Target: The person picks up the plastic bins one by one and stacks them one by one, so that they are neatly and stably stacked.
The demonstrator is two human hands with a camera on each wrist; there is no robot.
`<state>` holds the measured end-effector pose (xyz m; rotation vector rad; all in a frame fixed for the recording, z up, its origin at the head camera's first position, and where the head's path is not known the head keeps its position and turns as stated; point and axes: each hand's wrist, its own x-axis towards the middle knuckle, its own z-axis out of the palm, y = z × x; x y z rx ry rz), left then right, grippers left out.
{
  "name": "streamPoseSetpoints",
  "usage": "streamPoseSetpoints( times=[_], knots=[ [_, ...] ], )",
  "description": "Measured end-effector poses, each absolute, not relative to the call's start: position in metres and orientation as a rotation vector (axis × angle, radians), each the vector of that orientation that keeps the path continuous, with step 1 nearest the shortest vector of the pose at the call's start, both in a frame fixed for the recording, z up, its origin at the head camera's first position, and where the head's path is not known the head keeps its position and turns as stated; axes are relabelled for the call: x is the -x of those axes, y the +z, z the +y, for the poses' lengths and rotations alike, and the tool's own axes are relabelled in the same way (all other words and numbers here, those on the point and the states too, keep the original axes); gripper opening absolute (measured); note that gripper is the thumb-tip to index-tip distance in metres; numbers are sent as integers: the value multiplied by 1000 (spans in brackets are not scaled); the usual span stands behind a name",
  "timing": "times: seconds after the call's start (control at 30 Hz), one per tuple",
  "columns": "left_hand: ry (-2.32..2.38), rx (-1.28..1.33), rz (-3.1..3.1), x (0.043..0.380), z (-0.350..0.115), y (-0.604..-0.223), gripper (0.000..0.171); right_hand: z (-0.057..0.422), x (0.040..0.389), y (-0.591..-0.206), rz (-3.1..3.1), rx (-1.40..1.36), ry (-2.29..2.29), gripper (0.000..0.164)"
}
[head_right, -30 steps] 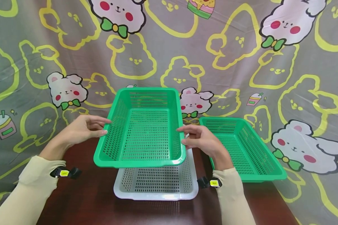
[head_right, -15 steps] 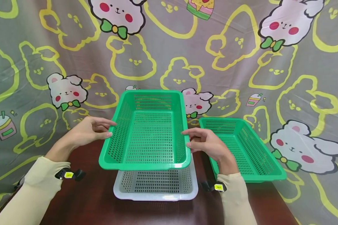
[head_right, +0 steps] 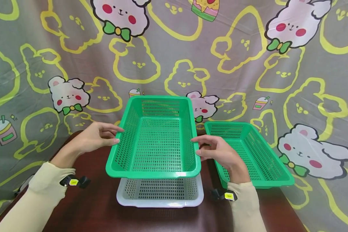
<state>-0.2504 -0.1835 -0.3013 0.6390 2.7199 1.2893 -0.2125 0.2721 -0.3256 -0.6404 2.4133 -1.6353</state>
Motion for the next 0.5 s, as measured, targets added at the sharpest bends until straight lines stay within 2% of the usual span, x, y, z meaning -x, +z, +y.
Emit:
streamPoseSetpoints(
  times=[0.5],
  knots=[
    [1290,-701,2693,251,-177,-311,42,279,210,-333,2402,615,-1600,49]
  ],
)
